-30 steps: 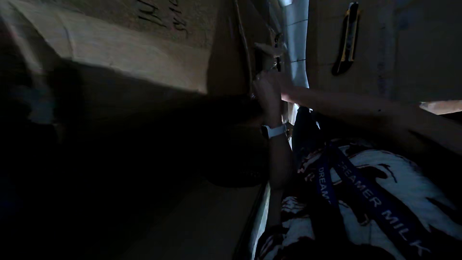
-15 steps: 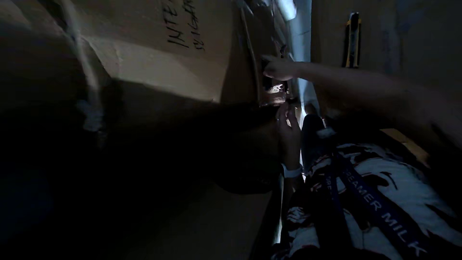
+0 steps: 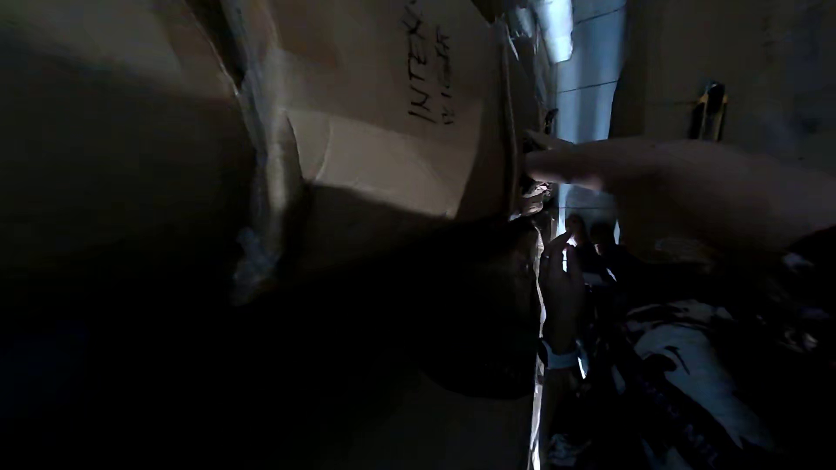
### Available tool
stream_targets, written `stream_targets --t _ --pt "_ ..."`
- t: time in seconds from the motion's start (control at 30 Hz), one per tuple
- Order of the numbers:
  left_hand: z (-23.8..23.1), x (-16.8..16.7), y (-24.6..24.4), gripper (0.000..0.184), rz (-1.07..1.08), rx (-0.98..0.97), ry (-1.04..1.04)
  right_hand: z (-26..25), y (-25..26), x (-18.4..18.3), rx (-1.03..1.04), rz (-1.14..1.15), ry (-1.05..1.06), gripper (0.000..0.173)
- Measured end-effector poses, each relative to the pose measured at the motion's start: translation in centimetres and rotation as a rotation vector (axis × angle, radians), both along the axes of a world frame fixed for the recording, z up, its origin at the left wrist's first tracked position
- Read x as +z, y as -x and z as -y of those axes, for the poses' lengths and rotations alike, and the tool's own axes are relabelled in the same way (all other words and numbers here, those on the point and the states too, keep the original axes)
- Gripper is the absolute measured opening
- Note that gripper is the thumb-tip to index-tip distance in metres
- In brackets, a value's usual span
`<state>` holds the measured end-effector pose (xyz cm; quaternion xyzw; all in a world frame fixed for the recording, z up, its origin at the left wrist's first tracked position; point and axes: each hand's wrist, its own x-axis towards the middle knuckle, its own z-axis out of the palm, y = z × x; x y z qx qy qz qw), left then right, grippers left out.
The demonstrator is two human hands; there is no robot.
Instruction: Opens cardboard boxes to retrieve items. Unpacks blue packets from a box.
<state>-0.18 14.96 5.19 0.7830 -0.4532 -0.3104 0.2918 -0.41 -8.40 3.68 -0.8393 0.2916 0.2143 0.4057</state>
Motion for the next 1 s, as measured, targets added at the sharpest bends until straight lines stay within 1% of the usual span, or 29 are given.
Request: stream_targets --t 0.07,0.1,0.13,0.17,0.23,0.27,0.33,0.37,0.43,0.5,0.57,0.63,0.73,0.8,0.87,0.9,0.93,0.97,1.0 --pt "0.0 -0.4 -0.4 0.031 0.022 0.024 0.026 -0.5 0.4 0.2 0.006 0.126 -0.025 0.032" --pt "0.0 -0.6 -0.6 0.031 0.012 0.036 0.019 -0.6 0.3 -0.8 -0.026 0.168 -0.057 0.033" --pt "0.1 -0.7 -0.7 0.032 -0.003 0.043 0.009 -0.6 0.0 -1.5 -0.006 0.161 -0.07 0.036" --pt "0.2 -0.9 -0.7 0.032 -0.011 0.051 0.005 -0.6 -0.6 -3.1 0.006 0.164 -0.079 0.037" --pt "0.4 -0.9 -0.6 0.032 -0.012 0.058 0.033 -0.6 -1.5 -5.9 0.063 0.194 -0.05 0.034" --pt "0.5 -0.7 -0.5 0.031 -0.007 0.057 0.057 -0.7 -1.8 -7.0 0.085 0.219 -0.028 0.03" --pt "0.5 -0.2 -0.4 0.029 0.015 0.06 0.103 -0.3 -1.7 -8.3 0.211 0.277 0.081 0.024" --pt "0.4 -0.1 -0.3 0.028 0.03 0.065 0.125 0.1 -1.1 -7.2 0.32 0.286 0.144 0.021" --pt "0.1 -0.1 -0.2 0.026 0.061 0.062 0.158 0.5 0.2 -3.6 0.506 0.229 0.262 0.015" --pt "-0.3 0.0 -0.2 0.027 0.087 0.064 0.181 0.8 0.8 -2.6 0.552 0.217 0.332 0.015" --pt "-0.6 0.0 -0.4 0.026 0.116 0.094 0.205 1.3 1.0 -3.6 0.538 0.267 0.37 0.017" --pt "-1.2 0.4 -0.2 0.026 0.116 0.132 0.169 1.9 1.5 -5.2 0.538 0.377 0.346 0.021" --pt "-1.5 0.8 -0.4 0.028 0.084 0.167 0.115 4.1 1.9 -7.7 0.542 0.536 0.289 0.037" --pt "-1.9 0.4 -0.2 0.027 0.083 0.183 0.106 5.1 2.5 -8.6 0.529 0.638 0.28 0.033" --pt "-2.5 0.2 0.0 0.028 0.062 0.195 0.047 4.7 3.6 -9.5 0.502 0.803 0.347 0.025" --pt "-2.6 0.0 0.0 0.028 0.054 0.201 0.016 4.5 4.4 -9.4 0.487 0.855 0.367 0.025" --pt "-2.6 -0.1 0.1 0.03 0.04 0.206 -0.016 4.3 5.2 -8.6 0.478 0.835 0.377 0.026" --pt "-2.6 -0.4 0.4 0.029 0.052 0.212 -0.007 4.2 5.9 -7.6 0.473 0.812 0.382 0.025" --pt "-2.6 -1.0 0.8 0.028 0.081 0.225 0.049 4.0 6.5 -6.6 0.48 0.77 0.379 0.026"
